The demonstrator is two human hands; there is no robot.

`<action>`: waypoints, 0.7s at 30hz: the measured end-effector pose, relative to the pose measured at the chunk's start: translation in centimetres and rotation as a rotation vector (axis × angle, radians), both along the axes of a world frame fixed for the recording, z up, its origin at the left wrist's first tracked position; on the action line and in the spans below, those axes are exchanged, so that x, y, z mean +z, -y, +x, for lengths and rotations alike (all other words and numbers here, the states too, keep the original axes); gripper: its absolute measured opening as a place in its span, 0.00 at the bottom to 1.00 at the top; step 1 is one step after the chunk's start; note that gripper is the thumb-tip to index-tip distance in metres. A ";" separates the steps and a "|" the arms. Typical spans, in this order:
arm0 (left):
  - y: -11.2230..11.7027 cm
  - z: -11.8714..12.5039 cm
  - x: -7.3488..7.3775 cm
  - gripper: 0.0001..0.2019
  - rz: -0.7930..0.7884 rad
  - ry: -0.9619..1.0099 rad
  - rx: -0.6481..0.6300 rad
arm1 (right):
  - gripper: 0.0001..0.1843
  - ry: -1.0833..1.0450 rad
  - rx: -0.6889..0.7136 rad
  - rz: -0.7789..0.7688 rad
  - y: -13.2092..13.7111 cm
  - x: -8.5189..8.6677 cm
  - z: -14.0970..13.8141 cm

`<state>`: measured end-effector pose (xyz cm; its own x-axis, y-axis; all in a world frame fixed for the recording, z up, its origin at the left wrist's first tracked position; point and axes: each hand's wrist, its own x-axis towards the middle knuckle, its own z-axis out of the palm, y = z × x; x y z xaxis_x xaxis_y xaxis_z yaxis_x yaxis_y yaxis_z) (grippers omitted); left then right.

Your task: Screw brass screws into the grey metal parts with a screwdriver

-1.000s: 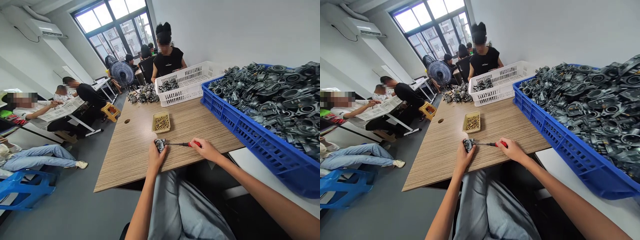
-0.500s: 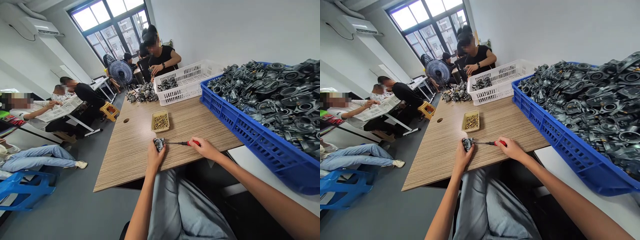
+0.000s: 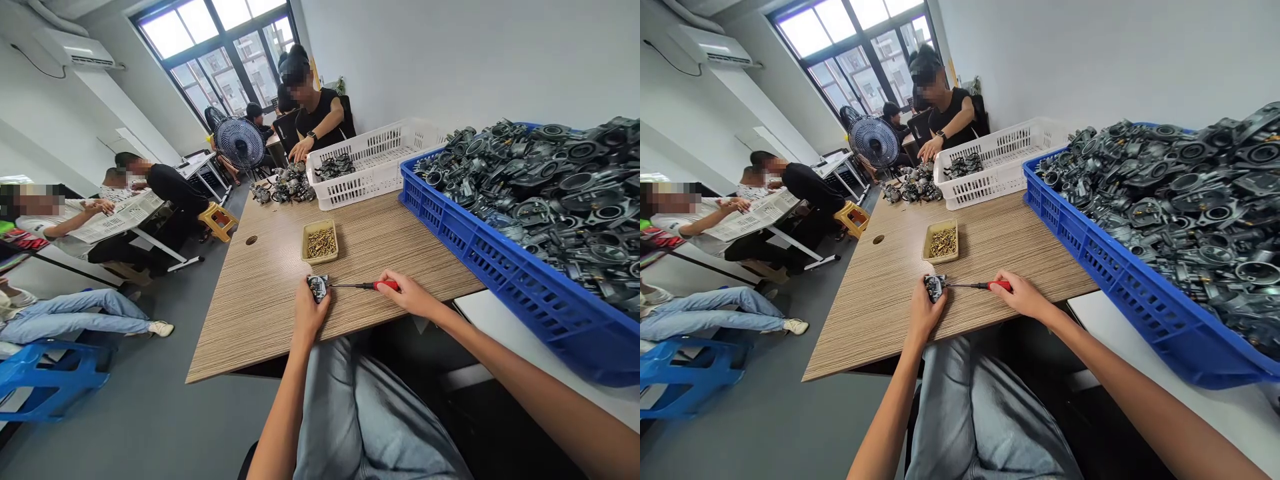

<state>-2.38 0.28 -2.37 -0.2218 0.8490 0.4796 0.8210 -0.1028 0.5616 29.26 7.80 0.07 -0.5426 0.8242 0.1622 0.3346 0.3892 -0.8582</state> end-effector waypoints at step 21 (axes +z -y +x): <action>0.0 -0.1 0.0 0.27 0.011 0.011 0.001 | 0.12 0.019 -0.086 0.042 0.2 -0.7 -0.1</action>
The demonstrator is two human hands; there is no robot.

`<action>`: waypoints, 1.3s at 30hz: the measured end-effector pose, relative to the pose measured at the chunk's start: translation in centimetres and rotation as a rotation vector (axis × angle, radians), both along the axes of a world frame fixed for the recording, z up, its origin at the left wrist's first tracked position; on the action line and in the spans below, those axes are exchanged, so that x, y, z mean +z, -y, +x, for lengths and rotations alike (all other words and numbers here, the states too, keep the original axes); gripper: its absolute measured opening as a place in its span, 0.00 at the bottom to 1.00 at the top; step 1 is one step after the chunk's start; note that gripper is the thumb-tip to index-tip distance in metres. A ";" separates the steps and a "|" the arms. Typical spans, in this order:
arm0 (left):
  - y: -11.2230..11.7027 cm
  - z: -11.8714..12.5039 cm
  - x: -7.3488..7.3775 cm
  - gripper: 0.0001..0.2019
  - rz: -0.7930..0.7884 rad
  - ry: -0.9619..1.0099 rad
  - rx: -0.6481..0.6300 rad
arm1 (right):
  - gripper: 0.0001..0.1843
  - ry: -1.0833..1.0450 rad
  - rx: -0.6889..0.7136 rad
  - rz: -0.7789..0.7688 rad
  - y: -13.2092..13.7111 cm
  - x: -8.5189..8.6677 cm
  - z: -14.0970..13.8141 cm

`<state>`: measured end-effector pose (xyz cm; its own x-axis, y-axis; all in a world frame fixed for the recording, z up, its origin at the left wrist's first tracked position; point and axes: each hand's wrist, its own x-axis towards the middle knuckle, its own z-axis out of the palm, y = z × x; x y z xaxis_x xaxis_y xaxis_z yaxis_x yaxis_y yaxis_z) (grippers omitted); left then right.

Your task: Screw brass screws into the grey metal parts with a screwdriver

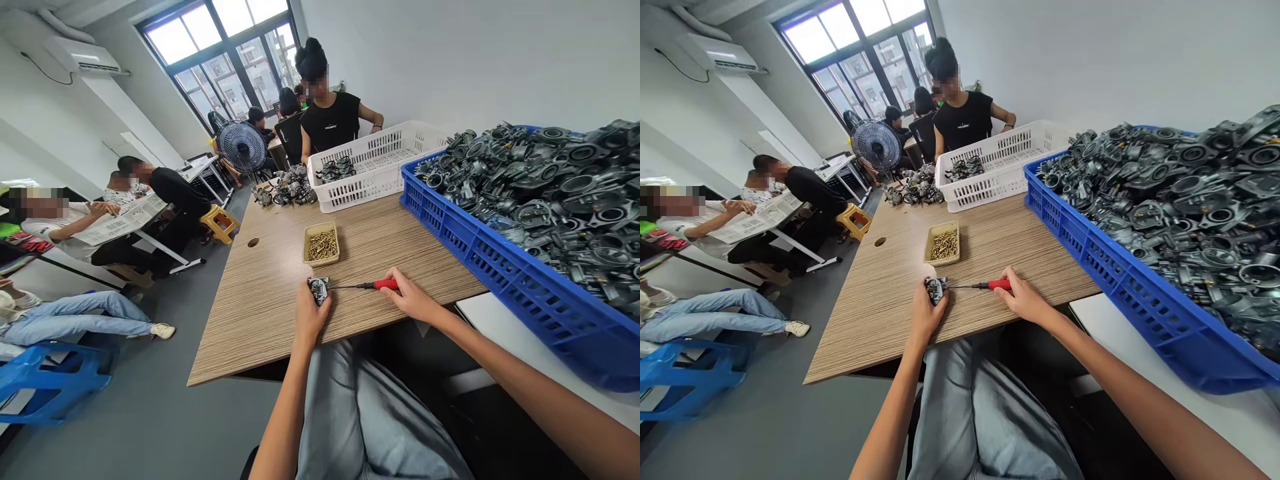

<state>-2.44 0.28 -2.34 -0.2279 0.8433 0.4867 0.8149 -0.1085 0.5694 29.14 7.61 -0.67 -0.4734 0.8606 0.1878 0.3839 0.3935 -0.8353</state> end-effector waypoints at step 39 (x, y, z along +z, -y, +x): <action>0.0 0.0 0.0 0.23 -0.005 0.042 0.002 | 0.14 0.031 -0.025 0.010 0.3 -0.3 -0.5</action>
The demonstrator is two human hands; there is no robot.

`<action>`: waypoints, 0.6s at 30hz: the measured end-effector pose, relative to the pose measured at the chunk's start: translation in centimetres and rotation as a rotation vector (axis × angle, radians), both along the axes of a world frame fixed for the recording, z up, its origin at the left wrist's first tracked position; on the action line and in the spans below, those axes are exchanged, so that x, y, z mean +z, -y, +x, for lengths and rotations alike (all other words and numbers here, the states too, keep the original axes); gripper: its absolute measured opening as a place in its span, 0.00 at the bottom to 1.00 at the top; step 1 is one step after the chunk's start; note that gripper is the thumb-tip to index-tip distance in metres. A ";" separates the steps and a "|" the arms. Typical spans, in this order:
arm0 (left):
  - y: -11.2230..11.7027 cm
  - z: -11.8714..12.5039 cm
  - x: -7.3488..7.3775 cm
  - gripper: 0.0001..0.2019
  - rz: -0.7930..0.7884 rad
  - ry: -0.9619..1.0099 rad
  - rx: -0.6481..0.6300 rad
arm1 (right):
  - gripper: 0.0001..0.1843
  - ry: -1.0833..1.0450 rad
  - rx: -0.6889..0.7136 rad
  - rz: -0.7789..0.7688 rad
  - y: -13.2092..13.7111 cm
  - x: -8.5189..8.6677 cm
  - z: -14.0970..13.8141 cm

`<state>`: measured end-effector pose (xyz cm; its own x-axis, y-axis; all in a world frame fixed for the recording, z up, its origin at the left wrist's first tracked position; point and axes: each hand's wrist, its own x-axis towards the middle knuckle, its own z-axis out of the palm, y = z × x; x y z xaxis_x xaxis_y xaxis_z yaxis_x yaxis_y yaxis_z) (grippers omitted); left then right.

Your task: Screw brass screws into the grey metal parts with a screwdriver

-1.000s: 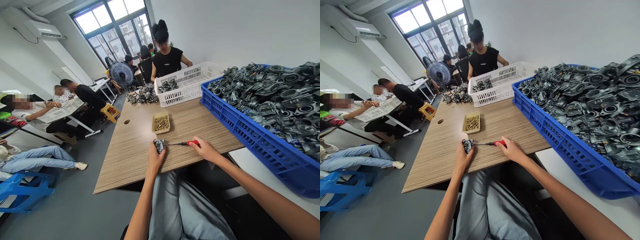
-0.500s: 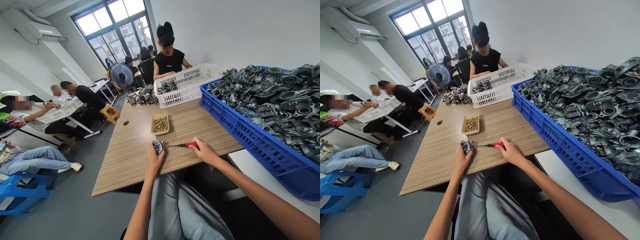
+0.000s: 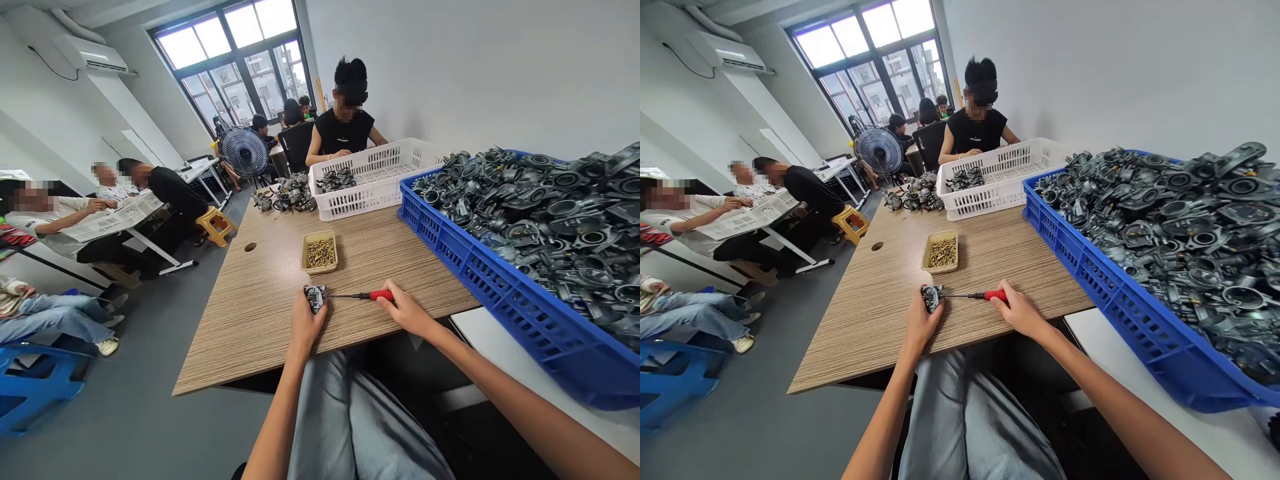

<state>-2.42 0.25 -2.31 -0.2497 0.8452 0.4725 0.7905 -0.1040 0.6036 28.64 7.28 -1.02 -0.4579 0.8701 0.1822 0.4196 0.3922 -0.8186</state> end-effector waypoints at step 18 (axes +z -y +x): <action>0.0 0.1 0.0 0.25 -0.004 -0.004 0.013 | 0.16 0.001 -0.005 -0.019 0.1 0.2 0.0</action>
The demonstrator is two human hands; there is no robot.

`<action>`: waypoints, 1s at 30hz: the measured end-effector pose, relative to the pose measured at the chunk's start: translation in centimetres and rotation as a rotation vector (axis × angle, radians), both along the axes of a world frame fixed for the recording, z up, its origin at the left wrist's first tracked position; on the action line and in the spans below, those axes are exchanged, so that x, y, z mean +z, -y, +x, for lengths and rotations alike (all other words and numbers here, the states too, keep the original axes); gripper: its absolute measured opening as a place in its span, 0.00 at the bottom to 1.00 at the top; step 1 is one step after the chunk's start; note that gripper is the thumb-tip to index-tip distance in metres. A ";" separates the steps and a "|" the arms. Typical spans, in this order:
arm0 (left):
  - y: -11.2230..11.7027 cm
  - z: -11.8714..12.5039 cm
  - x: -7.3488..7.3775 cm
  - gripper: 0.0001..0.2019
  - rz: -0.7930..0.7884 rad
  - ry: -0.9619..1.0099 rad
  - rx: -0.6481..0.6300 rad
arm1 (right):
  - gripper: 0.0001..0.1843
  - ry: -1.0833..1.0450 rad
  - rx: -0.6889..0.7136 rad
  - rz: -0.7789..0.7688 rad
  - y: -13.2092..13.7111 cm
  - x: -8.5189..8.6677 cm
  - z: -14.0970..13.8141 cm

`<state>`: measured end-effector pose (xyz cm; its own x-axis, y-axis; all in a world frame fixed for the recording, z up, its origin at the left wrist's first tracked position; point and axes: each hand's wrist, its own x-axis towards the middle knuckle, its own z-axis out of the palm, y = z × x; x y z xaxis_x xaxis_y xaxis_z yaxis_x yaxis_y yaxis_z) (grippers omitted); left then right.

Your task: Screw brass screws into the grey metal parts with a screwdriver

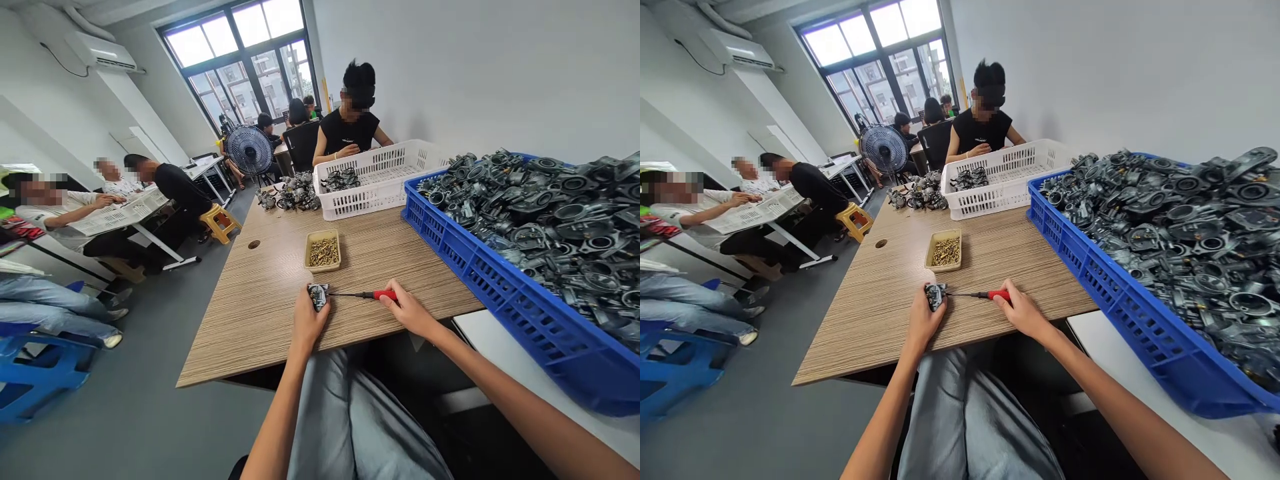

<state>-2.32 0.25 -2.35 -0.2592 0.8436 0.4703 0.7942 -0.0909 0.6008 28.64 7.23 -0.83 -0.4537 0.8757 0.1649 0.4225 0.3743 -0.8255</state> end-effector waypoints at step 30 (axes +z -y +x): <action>0.0 -0.1 -0.3 0.26 -0.014 -0.018 -0.007 | 0.18 -0.039 -0.007 -0.018 0.0 0.3 0.1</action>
<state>-2.46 0.21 -2.65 -0.2449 0.8517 0.4633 0.8046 -0.0881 0.5873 28.71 7.19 -0.54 -0.4411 0.8820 0.1662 0.3928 0.3562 -0.8478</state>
